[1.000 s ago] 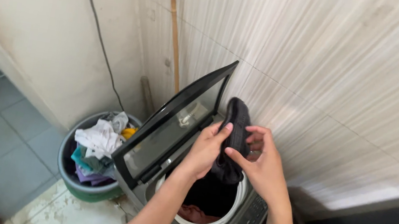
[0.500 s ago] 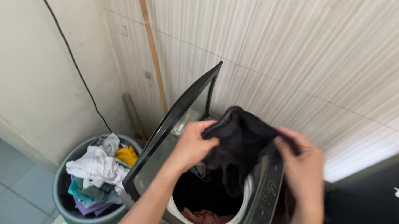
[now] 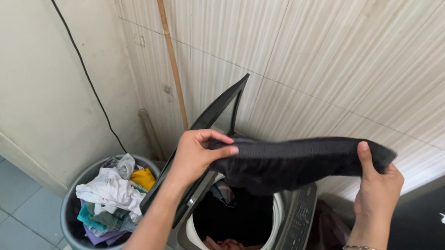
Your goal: Loading clothes from a laundry basket into a top-loading washing machine.
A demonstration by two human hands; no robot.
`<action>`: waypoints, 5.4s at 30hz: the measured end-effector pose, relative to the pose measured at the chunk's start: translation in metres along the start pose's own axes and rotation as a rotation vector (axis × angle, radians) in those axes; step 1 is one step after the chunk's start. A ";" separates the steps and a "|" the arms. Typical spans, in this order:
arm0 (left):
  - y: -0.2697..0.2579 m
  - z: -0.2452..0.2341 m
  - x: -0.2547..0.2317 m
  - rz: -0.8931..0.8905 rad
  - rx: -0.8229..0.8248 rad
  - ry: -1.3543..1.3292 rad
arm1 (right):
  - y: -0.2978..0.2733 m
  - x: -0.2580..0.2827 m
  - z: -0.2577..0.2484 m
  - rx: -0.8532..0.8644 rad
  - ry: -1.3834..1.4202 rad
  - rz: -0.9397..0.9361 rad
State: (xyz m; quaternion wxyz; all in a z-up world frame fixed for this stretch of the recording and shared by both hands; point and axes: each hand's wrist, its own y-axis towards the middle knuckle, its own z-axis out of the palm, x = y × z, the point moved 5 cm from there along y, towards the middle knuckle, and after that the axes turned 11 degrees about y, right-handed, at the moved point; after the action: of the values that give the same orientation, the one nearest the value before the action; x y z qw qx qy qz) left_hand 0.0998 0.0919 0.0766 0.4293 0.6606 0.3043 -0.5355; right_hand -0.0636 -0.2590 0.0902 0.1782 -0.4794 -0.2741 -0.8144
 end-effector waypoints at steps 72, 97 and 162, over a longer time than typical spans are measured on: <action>0.016 -0.004 -0.044 0.013 0.115 -0.170 | -0.081 -0.026 0.108 0.775 -0.407 0.391; 0.016 0.040 -0.035 -0.056 -0.215 -0.552 | -0.026 0.017 0.088 0.881 -0.538 -0.161; -0.036 0.058 -0.017 -0.060 -0.452 0.060 | -0.129 -0.049 0.156 0.333 -0.257 0.111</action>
State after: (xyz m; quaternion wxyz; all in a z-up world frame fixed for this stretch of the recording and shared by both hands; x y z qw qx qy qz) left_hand 0.0390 0.0569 0.0811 0.5411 0.5538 0.4487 -0.4463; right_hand -0.0051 -0.0593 0.0728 0.2630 -0.5577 -0.3985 -0.6790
